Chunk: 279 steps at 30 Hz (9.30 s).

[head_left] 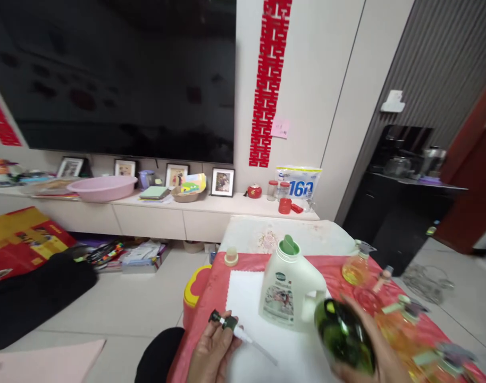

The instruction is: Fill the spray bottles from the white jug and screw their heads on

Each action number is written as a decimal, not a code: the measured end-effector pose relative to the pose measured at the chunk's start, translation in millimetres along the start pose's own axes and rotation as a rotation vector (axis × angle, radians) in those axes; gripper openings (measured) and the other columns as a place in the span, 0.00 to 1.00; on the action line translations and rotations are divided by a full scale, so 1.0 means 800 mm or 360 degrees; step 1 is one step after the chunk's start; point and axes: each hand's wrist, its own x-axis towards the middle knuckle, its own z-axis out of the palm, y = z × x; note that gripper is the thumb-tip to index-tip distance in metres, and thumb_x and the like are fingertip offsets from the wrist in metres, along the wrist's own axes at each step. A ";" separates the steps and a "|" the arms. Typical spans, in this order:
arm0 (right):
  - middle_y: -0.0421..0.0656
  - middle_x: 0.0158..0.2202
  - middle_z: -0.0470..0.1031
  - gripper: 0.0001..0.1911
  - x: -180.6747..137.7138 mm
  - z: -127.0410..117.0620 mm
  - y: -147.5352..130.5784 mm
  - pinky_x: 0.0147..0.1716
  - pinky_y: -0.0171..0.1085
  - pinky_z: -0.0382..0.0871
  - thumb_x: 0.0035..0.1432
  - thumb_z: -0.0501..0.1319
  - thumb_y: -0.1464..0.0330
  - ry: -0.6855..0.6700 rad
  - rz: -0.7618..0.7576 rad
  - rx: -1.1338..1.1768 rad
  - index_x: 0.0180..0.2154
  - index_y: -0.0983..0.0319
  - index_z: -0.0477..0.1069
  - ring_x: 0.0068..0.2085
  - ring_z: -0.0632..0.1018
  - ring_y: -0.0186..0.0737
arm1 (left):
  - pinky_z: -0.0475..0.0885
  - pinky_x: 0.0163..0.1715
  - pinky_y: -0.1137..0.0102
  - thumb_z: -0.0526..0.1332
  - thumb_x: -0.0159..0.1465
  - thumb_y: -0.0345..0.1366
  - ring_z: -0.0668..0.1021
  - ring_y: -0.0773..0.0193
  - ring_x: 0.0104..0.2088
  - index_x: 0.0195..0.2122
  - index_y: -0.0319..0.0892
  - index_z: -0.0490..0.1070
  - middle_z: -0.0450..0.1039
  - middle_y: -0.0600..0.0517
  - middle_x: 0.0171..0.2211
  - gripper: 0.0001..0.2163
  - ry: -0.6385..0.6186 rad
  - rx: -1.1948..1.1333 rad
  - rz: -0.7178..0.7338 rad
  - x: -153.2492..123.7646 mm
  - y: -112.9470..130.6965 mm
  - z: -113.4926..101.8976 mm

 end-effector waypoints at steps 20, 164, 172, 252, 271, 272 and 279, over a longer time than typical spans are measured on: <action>0.54 0.58 0.68 0.38 0.189 -0.046 -0.100 0.44 0.50 0.68 0.47 0.58 0.75 -0.0030 -0.1191 -0.1566 0.61 0.58 0.63 0.53 0.70 0.57 | 0.77 0.33 0.67 0.82 0.37 0.47 0.84 0.53 0.34 0.38 0.40 0.81 0.84 0.43 0.35 0.29 0.0007 0.0123 -0.0010 0.020 -0.099 -0.052; 0.56 0.59 0.70 0.19 0.186 -0.028 -0.180 0.58 0.61 0.63 0.66 0.53 0.80 -0.0041 -0.1929 -0.2444 0.56 0.63 0.66 0.60 0.70 0.59 | 0.80 0.39 0.71 0.82 0.38 0.45 0.84 0.55 0.44 0.42 0.42 0.81 0.84 0.46 0.41 0.30 0.0119 0.0145 -0.0130 -0.005 -0.063 -0.014; 0.56 0.60 0.68 0.29 0.184 -0.036 -0.158 0.52 0.57 0.65 0.60 0.53 0.82 -0.0168 -0.1374 -0.2176 0.60 0.59 0.65 0.60 0.69 0.60 | 0.82 0.42 0.71 0.80 0.45 0.29 0.84 0.56 0.45 0.42 0.40 0.80 0.83 0.47 0.43 0.22 0.0073 -0.0007 -0.0274 -0.011 -0.034 -0.008; 0.49 0.63 0.69 0.48 -0.076 0.111 -0.075 0.61 0.54 0.68 0.43 0.71 0.69 -0.0712 0.0457 0.0544 0.66 0.56 0.60 0.61 0.72 0.54 | 0.71 0.46 0.68 0.79 0.47 0.39 0.77 0.59 0.42 0.37 0.45 0.83 0.77 0.51 0.39 0.16 -0.0305 0.0852 0.0328 -0.072 0.022 0.042; 0.48 0.65 0.68 0.53 -0.087 0.111 -0.040 0.63 0.55 0.64 0.38 0.77 0.60 -0.1062 0.0603 0.1250 0.66 0.51 0.62 0.64 0.70 0.60 | 0.69 0.40 0.70 0.77 0.49 0.38 0.74 0.58 0.39 0.33 0.46 0.82 0.74 0.51 0.34 0.10 -0.0567 0.1162 0.0304 -0.093 0.055 0.046; 0.48 0.65 0.68 0.53 -0.089 0.112 -0.035 0.63 0.55 0.63 0.37 0.77 0.60 -0.1070 0.0594 0.1253 0.66 0.51 0.63 0.65 0.69 0.60 | 0.69 0.39 0.70 0.76 0.49 0.38 0.74 0.58 0.38 0.32 0.45 0.82 0.74 0.51 0.33 0.10 -0.0581 0.1133 0.0282 -0.094 0.056 0.047; 0.50 0.65 0.67 0.53 -0.093 0.136 -0.033 0.65 0.53 0.61 0.38 0.77 0.51 -0.1191 0.0578 0.1541 0.66 0.56 0.65 0.67 0.66 0.61 | 0.69 0.41 0.68 0.67 0.54 0.30 0.76 0.59 0.40 0.38 0.42 0.78 0.78 0.52 0.35 0.10 -0.0881 0.1137 -0.0088 -0.101 0.078 0.053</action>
